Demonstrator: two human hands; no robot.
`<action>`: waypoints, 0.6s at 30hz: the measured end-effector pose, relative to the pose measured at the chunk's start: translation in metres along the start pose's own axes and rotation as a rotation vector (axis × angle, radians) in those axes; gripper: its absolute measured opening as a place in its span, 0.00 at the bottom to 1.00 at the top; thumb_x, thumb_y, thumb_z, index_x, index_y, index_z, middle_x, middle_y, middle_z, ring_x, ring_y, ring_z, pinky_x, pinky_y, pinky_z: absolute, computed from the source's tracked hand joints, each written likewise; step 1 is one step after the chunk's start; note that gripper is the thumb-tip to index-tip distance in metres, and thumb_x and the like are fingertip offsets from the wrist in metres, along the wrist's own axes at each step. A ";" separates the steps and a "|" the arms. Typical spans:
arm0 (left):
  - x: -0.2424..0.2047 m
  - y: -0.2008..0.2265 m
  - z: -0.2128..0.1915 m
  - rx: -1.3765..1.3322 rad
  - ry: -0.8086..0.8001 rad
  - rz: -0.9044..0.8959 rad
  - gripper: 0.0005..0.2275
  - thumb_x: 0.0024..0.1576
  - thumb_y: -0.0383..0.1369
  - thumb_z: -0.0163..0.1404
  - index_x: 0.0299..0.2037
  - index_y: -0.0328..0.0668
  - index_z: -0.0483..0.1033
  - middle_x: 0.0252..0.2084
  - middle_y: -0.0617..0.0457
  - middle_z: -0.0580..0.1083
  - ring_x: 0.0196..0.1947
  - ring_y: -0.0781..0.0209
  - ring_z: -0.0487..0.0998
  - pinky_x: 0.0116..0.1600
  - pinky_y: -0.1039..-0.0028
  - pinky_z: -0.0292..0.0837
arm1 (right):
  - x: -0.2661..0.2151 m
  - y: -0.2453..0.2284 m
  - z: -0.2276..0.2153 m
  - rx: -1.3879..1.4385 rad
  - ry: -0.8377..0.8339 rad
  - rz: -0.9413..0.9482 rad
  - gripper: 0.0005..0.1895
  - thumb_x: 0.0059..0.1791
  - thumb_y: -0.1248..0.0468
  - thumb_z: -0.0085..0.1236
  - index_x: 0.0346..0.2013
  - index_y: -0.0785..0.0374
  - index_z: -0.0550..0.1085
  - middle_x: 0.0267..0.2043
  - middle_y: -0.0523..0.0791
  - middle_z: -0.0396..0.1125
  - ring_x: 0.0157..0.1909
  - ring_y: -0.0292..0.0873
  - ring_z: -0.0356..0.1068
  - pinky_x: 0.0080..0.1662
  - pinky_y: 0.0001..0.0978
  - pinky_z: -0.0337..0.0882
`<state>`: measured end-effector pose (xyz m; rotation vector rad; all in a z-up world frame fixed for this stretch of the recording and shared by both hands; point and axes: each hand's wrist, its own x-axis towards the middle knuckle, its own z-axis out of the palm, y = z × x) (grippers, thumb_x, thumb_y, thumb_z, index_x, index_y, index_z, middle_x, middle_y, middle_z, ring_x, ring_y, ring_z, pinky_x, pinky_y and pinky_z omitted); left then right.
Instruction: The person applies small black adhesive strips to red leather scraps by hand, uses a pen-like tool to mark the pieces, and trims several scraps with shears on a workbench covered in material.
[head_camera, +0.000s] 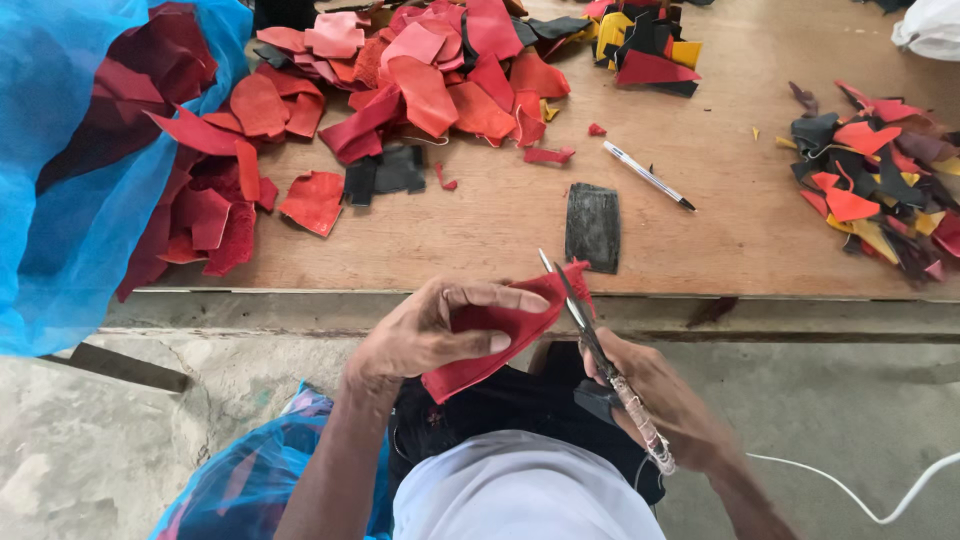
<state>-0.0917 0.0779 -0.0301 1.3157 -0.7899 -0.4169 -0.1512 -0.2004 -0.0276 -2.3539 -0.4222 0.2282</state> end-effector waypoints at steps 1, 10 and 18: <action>0.000 0.001 -0.001 0.013 -0.031 0.012 0.19 0.56 0.24 0.58 0.59 0.33 0.78 0.57 0.50 0.77 0.56 0.65 0.75 0.65 0.75 0.69 | 0.000 -0.001 -0.001 -0.022 -0.007 0.043 0.16 0.36 0.76 0.54 0.35 0.60 0.65 0.27 0.47 0.60 0.31 0.47 0.62 0.38 0.40 0.67; 0.004 -0.002 0.004 -0.102 -0.061 -0.069 0.20 0.55 0.25 0.58 0.59 0.32 0.77 0.55 0.50 0.76 0.51 0.62 0.76 0.61 0.73 0.72 | -0.003 -0.002 -0.004 -0.024 -0.005 -0.063 0.19 0.35 0.76 0.58 0.36 0.61 0.64 0.29 0.46 0.60 0.32 0.48 0.61 0.39 0.42 0.65; 0.008 -0.010 0.001 0.037 -0.098 -0.056 0.20 0.54 0.27 0.59 0.58 0.33 0.78 0.60 0.49 0.76 0.59 0.62 0.75 0.67 0.72 0.68 | -0.007 0.059 0.028 0.032 0.124 -0.191 0.14 0.39 0.73 0.61 0.32 0.63 0.64 0.25 0.47 0.56 0.26 0.48 0.56 0.31 0.43 0.62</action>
